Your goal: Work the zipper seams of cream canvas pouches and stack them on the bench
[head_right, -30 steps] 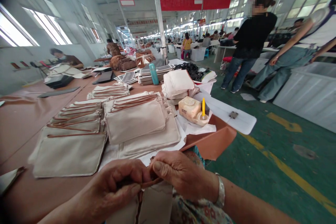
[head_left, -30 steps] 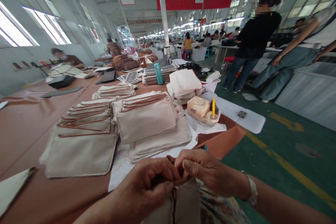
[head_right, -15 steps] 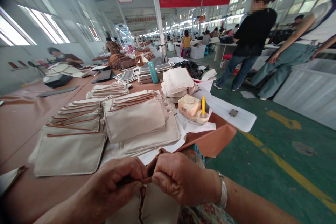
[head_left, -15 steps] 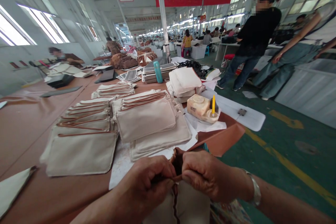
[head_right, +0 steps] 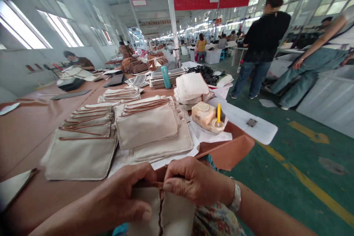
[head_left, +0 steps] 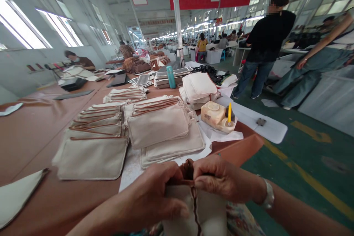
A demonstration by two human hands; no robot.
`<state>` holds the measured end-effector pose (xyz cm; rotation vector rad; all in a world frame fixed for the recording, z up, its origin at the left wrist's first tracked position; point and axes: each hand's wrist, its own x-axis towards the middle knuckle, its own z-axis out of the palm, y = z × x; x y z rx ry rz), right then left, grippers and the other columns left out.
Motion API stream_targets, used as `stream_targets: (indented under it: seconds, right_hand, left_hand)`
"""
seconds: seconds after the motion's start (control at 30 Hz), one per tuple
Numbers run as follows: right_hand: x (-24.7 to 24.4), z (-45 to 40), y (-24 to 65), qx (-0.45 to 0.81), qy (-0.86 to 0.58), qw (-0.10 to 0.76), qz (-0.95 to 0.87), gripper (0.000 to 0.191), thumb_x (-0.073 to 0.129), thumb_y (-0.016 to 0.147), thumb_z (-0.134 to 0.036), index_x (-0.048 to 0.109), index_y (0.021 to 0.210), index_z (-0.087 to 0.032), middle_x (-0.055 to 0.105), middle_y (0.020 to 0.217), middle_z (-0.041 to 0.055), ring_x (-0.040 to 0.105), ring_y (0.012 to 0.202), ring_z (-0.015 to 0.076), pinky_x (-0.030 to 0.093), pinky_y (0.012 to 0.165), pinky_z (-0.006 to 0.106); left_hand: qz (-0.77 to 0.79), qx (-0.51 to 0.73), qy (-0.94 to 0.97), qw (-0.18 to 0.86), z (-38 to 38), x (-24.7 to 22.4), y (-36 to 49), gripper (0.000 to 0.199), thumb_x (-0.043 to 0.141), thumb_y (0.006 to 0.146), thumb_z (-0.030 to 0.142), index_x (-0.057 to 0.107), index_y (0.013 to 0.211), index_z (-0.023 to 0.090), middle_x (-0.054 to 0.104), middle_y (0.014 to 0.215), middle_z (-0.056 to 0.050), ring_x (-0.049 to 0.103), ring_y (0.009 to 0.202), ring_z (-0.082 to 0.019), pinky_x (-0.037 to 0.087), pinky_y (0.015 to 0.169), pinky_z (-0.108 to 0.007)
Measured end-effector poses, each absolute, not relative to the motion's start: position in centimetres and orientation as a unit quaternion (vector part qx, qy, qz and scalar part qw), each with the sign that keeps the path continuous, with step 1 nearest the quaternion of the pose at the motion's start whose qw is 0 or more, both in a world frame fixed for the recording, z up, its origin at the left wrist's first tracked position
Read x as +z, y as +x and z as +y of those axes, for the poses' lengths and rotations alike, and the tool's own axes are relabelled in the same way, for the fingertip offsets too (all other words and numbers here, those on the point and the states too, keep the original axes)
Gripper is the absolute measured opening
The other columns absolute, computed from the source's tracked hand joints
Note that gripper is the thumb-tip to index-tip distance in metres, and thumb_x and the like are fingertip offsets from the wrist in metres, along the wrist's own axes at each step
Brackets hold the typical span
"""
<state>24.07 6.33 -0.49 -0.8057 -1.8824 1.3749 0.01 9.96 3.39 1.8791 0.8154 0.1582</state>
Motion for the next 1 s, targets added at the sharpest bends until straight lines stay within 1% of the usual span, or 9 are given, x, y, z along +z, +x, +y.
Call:
stream_targets:
  seconds: [0.07, 0.13, 0.23, 0.33, 0.43, 0.67, 0.8, 0.93, 1.0]
  right_hand:
    - [-0.8, 6.5, 24.5, 0.562, -0.305, 0.324, -0.697, 0.033, 0.055, 0.096, -0.042, 0.06, 0.082, -0.013, 0.055, 0.076, 0.0014, 0.047, 0.069, 0.0134, 0.036, 0.062, 0.024]
    - [-1.0, 6.6, 24.7, 0.586, -0.298, 0.321, -0.682, 0.035, 0.056, 0.095, -0.045, 0.059, 0.081, -0.013, 0.05, 0.073, -0.0005, 0.042, 0.066, 0.0121, 0.034, 0.06, 0.023]
    - [-1.1, 6.7, 24.6, 0.592, -0.29, 0.325, -0.678, 0.037, 0.056, 0.095, -0.048, 0.058, 0.081, -0.014, 0.049, 0.074, -0.0007, 0.041, 0.067, 0.0123, 0.033, 0.06, 0.024]
    - [-1.1, 6.6, 24.1, 0.574, -0.305, 0.329, -0.685, 0.037, 0.056, 0.095, -0.048, 0.057, 0.08, -0.014, 0.053, 0.076, 0.0008, 0.044, 0.069, 0.0134, 0.035, 0.063, 0.025]
    - [-1.4, 6.5, 23.7, 0.566, -0.322, 0.337, -0.68, 0.038, 0.058, 0.093, -0.048, 0.058, 0.076, -0.014, 0.052, 0.073, 0.0002, 0.043, 0.067, 0.0127, 0.033, 0.06, 0.024]
    - [-3.1, 6.5, 27.4, 0.605, -0.358, 0.43, -0.566, 0.04, 0.063, 0.09, -0.049, 0.056, 0.072, -0.014, 0.048, 0.07, -0.0011, 0.04, 0.064, 0.0121, 0.03, 0.058, 0.024]
    - [-2.6, 7.6, 30.5, 0.607, -0.38, 0.316, -0.622, 0.041, 0.068, 0.087, -0.052, 0.065, 0.078, -0.012, 0.054, 0.071, 0.0006, 0.045, 0.063, 0.0127, 0.034, 0.058, 0.024]
    - [-0.5, 8.5, 27.9, 0.568, -0.321, 0.268, -0.709, 0.052, 0.061, 0.087, -0.062, 0.069, 0.104, -0.013, 0.06, 0.1, 0.0073, 0.055, 0.083, 0.0186, 0.043, 0.073, 0.028]
    - [0.0, 8.6, 25.5, 0.548, -0.263, 0.258, -0.751, 0.046, 0.07, 0.081, -0.059, 0.068, 0.088, -0.014, 0.059, 0.089, 0.0029, 0.052, 0.079, 0.0168, 0.042, 0.072, 0.027]
  left_hand:
    - [0.322, 0.04, 0.735, 0.595, 10.7, 3.7, -0.3, 0.054, 0.078, 0.069, 0.062, 0.061, 0.094, 0.017, 0.056, 0.078, 0.003, 0.044, 0.067, -0.012, 0.03, 0.053, -0.02]
    - [0.313, 0.05, 0.706, 0.633, 11.3, 3.8, -0.3, 0.06, 0.059, 0.079, 0.073, 0.063, 0.094, 0.015, 0.056, 0.081, -0.001, 0.045, 0.069, -0.014, 0.032, 0.056, -0.021]
    - [0.296, 0.062, 0.698, 0.649, 11.8, 3.6, 0.5, 0.059, 0.039, 0.093, 0.068, 0.062, 0.086, 0.015, 0.053, 0.079, -0.001, 0.041, 0.067, -0.013, 0.031, 0.056, -0.022]
    - [0.252, 0.038, 0.745, 0.616, 11.6, 3.4, 1.6, 0.05, 0.05, 0.093, 0.061, 0.05, 0.071, 0.016, 0.041, 0.069, 0.003, 0.033, 0.062, -0.01, 0.026, 0.053, -0.021]
    - [0.241, 0.028, 0.791, 0.562, 11.2, 3.1, 2.0, 0.049, 0.049, 0.095, 0.056, 0.038, 0.066, 0.018, 0.03, 0.066, 0.005, 0.026, 0.058, -0.009, 0.022, 0.051, -0.022]
    - [0.229, -0.045, 0.768, 0.596, 14.6, 0.5, -1.7, 0.052, 0.062, 0.084, 0.063, 0.046, 0.068, 0.017, 0.032, 0.063, 0.005, 0.027, 0.058, -0.01, 0.02, 0.05, -0.023]
    - [0.236, -0.033, 0.802, 0.547, 15.2, 0.7, -1.9, 0.047, 0.064, 0.085, 0.058, 0.051, 0.068, 0.016, 0.034, 0.063, 0.005, 0.03, 0.058, -0.01, 0.025, 0.05, -0.022]
    - [0.182, 0.018, 0.878, 0.443, 13.1, 3.4, 2.0, 0.029, 0.066, 0.087, 0.041, 0.064, 0.074, 0.016, 0.039, 0.062, 0.005, 0.033, 0.059, -0.01, 0.027, 0.053, -0.021]
    - [0.175, -0.018, 0.884, 0.433, 13.1, 4.5, 3.2, 0.026, 0.067, 0.087, 0.039, 0.068, 0.076, 0.016, 0.041, 0.06, 0.006, 0.036, 0.058, -0.009, 0.028, 0.052, -0.02]
